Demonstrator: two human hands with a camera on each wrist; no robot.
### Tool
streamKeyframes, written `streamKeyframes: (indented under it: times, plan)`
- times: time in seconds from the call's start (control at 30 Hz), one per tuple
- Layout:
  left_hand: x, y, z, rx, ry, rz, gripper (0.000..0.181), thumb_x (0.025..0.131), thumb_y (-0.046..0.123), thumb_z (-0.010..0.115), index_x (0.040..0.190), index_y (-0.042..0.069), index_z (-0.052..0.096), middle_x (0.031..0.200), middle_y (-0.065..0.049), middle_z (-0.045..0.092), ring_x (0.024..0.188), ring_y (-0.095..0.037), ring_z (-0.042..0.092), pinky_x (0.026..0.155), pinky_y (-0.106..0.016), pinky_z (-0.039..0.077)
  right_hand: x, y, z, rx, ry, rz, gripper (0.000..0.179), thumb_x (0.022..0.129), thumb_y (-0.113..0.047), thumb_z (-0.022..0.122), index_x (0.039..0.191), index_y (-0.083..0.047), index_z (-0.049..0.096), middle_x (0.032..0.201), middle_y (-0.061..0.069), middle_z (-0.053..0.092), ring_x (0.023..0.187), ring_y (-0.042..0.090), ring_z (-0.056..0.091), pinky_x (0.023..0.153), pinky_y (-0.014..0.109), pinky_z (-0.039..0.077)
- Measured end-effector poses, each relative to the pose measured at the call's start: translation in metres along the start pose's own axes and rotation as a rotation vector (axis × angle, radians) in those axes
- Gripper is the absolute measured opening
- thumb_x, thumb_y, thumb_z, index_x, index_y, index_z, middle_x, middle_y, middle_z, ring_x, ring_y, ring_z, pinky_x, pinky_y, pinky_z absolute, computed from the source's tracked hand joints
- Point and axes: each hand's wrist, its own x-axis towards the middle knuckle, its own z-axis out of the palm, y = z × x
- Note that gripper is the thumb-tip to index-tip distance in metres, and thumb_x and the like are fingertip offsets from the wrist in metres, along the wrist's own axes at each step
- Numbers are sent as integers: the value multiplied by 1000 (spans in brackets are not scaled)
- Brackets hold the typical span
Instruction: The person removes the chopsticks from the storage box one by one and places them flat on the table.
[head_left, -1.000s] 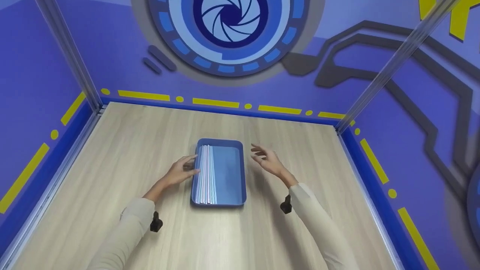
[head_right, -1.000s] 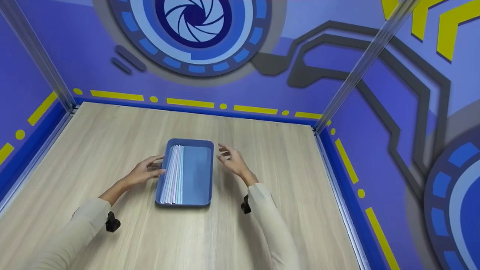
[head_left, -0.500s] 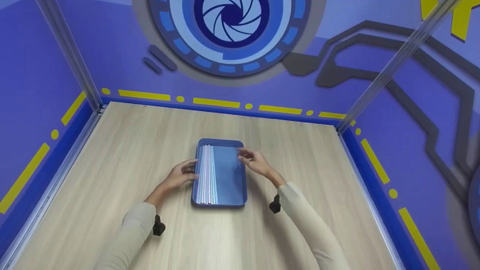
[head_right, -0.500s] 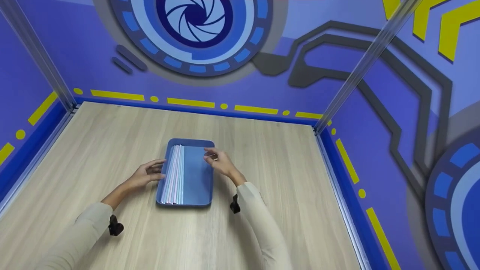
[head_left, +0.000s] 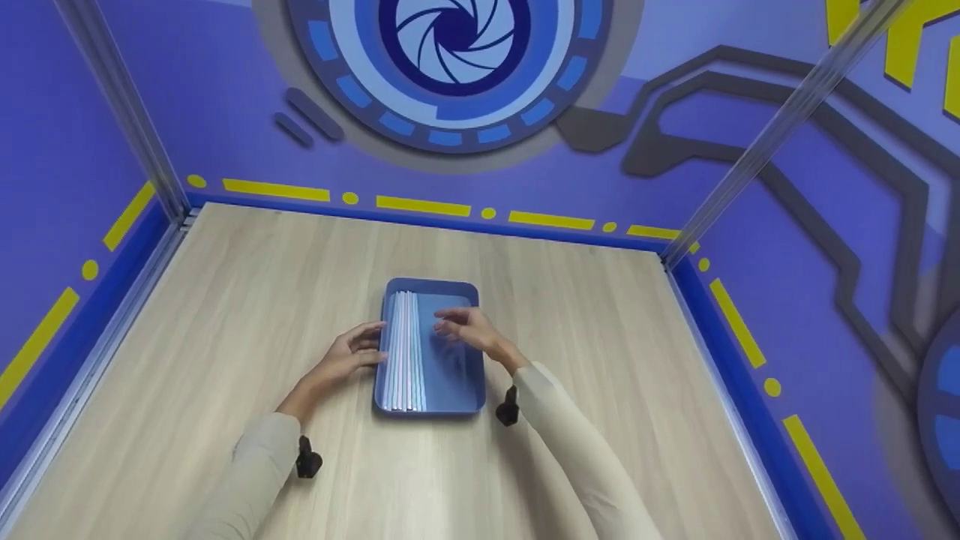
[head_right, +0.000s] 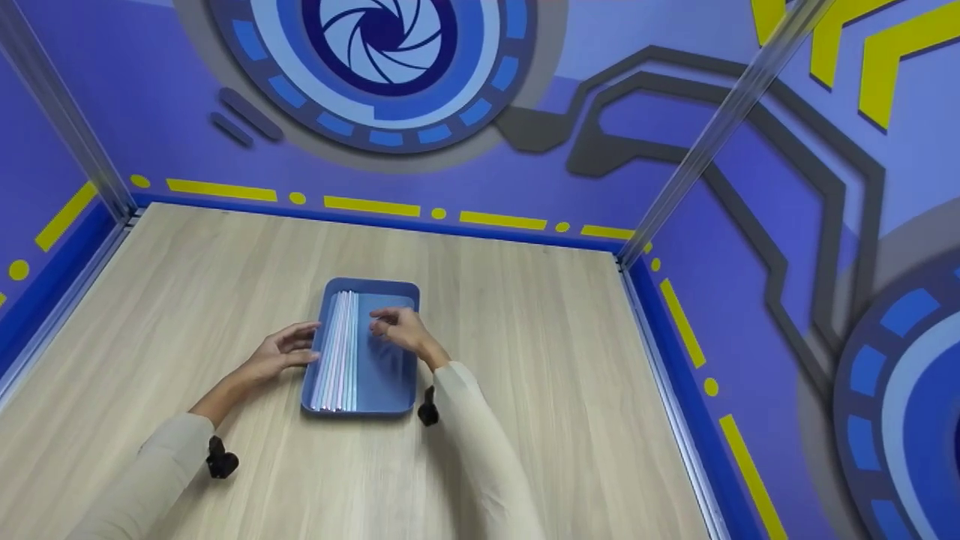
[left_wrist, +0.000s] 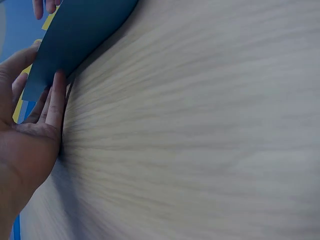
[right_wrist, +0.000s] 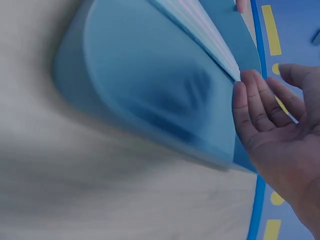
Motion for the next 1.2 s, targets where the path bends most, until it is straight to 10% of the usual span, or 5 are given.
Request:
streamKeyframes:
  times: [0.53,1.2]
  plan:
    - [0,-5,2,-17,11,-27,68,94,3,70,154,-3,38,146,-32,44,126,-38,52,93,-25,58,10,15,31,70,59,106,33,95,6,62,128,12,62,106,23,73,88,19,71,84,36,63]
    - [1,-3,0,17,11,-21,68,94,5,71,153,-3,39,144,-33,48,125,-38,54,90,-24,57,16,21,47,-236,118,1,42,89,-10,79,126,7,66,91,11,72,69,6,58,59,16,48]
